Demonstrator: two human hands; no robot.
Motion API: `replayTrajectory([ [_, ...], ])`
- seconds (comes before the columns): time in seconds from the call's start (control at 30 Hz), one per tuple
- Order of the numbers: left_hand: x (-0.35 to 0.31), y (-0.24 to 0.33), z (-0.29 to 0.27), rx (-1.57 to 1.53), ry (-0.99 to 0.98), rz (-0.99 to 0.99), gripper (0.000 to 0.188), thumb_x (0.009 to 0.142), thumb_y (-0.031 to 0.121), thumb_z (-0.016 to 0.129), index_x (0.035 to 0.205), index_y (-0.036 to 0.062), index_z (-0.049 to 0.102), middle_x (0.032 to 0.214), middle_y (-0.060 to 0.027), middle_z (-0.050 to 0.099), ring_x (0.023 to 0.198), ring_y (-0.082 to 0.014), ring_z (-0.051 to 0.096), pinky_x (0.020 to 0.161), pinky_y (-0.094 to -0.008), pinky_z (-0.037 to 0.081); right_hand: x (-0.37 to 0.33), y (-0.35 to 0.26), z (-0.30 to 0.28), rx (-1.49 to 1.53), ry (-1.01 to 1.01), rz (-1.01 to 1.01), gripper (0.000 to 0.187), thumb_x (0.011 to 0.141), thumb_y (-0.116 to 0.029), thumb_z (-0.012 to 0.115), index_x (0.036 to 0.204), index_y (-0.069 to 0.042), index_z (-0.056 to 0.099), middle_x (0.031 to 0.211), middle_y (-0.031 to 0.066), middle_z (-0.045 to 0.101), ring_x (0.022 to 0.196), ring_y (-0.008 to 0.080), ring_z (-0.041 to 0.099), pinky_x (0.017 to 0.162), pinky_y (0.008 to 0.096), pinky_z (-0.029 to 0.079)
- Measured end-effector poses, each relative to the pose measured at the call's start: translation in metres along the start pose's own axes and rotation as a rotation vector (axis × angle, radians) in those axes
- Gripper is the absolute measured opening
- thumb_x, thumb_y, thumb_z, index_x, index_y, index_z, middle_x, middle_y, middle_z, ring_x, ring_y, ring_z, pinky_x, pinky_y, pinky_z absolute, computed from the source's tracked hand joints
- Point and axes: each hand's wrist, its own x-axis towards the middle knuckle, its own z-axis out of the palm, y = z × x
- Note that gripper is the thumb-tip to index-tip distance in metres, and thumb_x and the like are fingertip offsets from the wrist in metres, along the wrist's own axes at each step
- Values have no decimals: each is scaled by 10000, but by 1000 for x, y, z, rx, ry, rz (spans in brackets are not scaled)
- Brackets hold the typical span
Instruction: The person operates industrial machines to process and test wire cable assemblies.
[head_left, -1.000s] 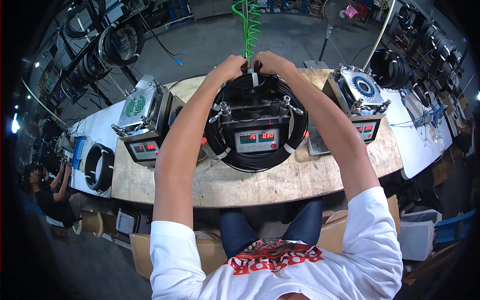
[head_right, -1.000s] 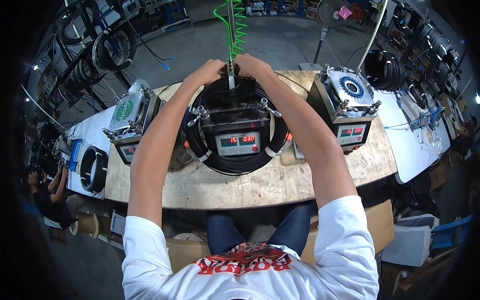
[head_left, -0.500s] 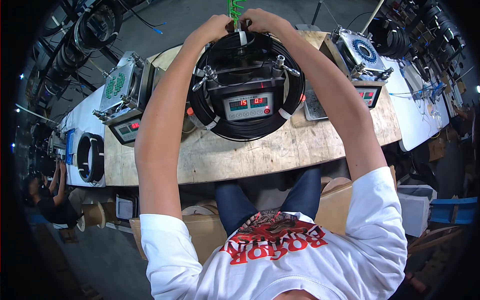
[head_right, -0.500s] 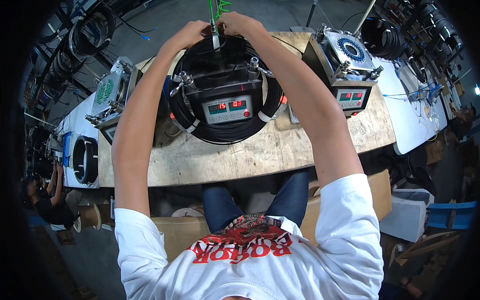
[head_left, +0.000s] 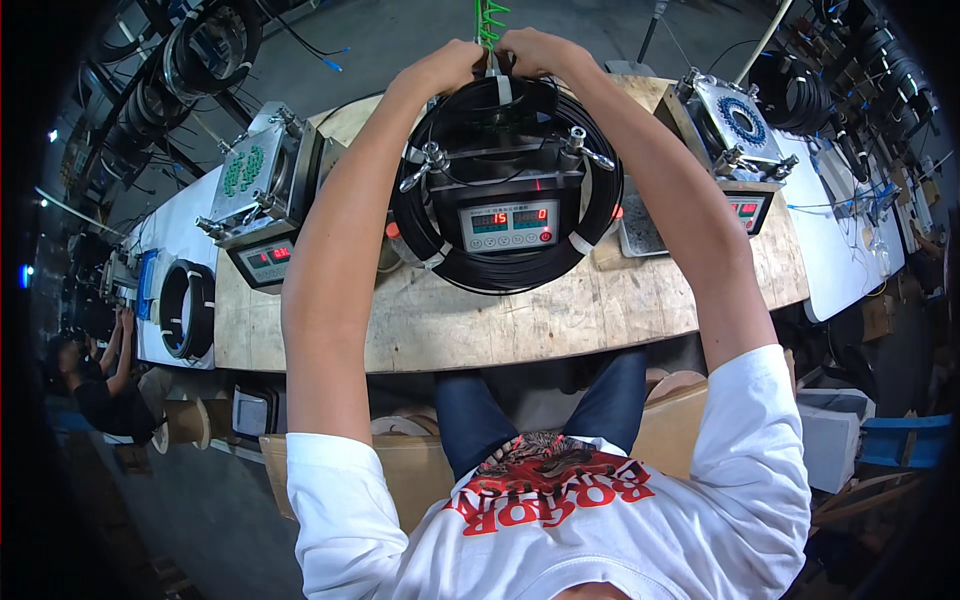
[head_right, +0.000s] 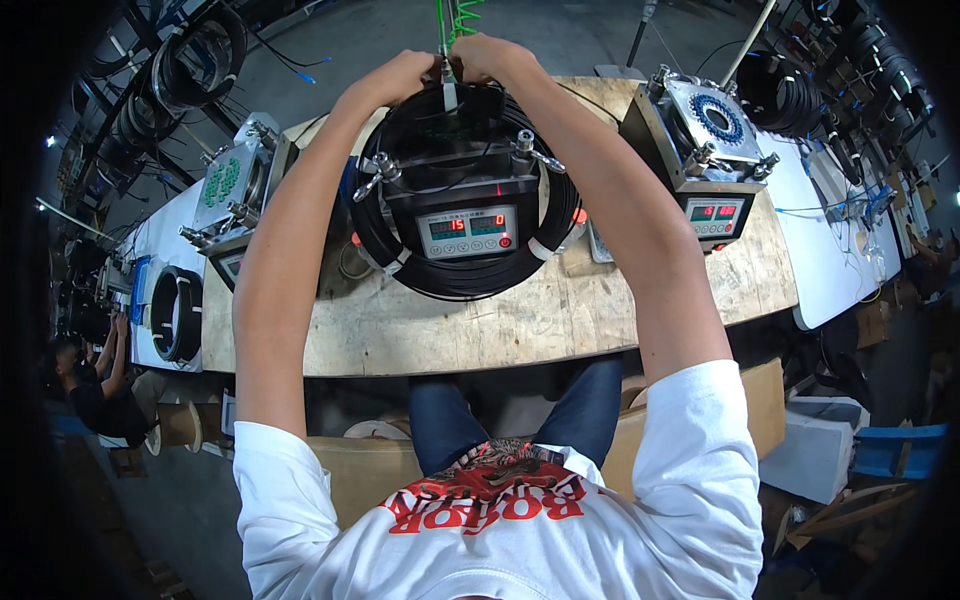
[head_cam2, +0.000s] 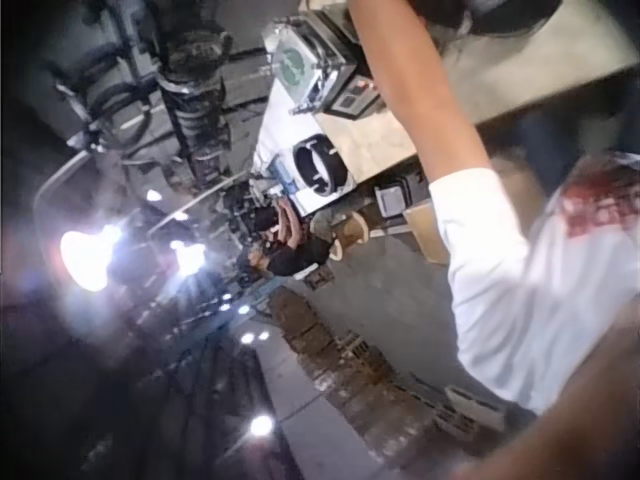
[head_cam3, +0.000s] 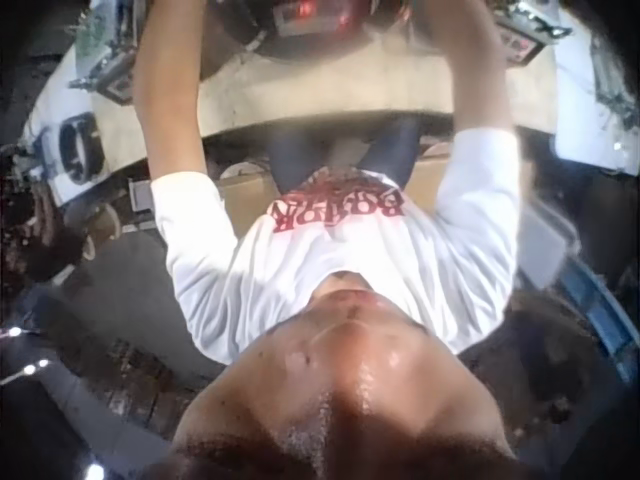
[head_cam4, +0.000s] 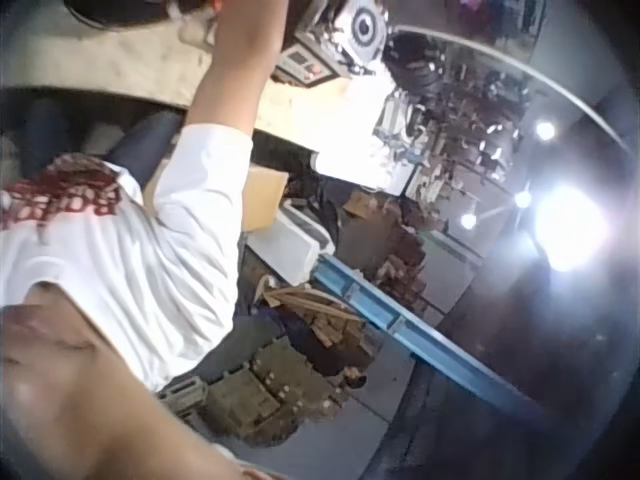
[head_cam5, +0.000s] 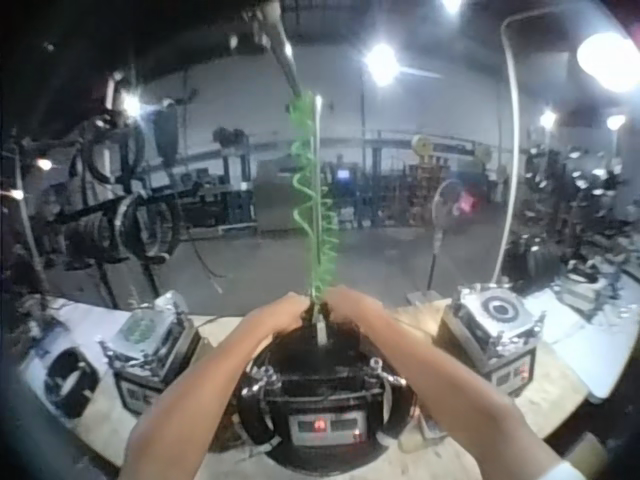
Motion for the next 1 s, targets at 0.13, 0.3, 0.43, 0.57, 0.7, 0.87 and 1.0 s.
replayTrajectory([
  [0.13,2,-7,4,-33,-19,21,343,824,61,656,1163,7,648,1083,-275,674,1040,-449,635,840,-470,526,1,0,-3,36,-38,-6,361,702,-38,714,1062,-18,690,998,196,715,905,337,709,731,430,569],
  [0.3,4,-21,10,-106,9,29,365,811,16,630,1175,20,652,1092,-253,686,1049,-424,652,843,-466,531,-2,-7,-6,41,-50,16,385,712,-35,717,1096,-33,693,993,182,722,908,336,711,736,423,569],
  [0.43,0,-8,4,-106,8,-27,357,822,29,634,1177,-3,648,1086,-259,689,1037,-429,655,842,-464,529,-8,-11,-9,54,-67,79,351,742,-21,673,1090,-56,701,977,164,728,900,324,710,732,419,565],
  [0.57,2,5,-3,-74,-77,-209,372,797,31,659,1168,-7,653,1084,-254,696,1031,-415,667,843,-461,540,-12,-16,-6,95,-13,189,313,769,-24,638,1068,-82,710,995,138,731,898,316,707,732,416,556],
  [0.7,4,-19,10,-65,30,-41,366,806,71,678,1162,-8,659,1066,-255,695,1019,-431,664,833,-449,528,-8,-12,-3,120,-14,157,331,780,-44,655,1096,-118,717,1006,129,732,910,319,708,751,426,564],
  [0.87,10,-17,11,-134,77,29,331,789,99,699,1110,22,692,1033,-238,703,1009,-415,672,832,-435,528,-11,8,5,194,82,-5,306,730,-49,689,1033,-70,733,903,161,739,826,316,710,721,401,559],
  [1.0,17,-23,18,-140,156,39,268,759,118,729,1009,20,716,946,-240,699,929,-409,689,774,-421,535,-12,11,5,232,73,64,224,803,-150,717,970,-2,742,843,149,733,801,270,709,737,383,552],
])
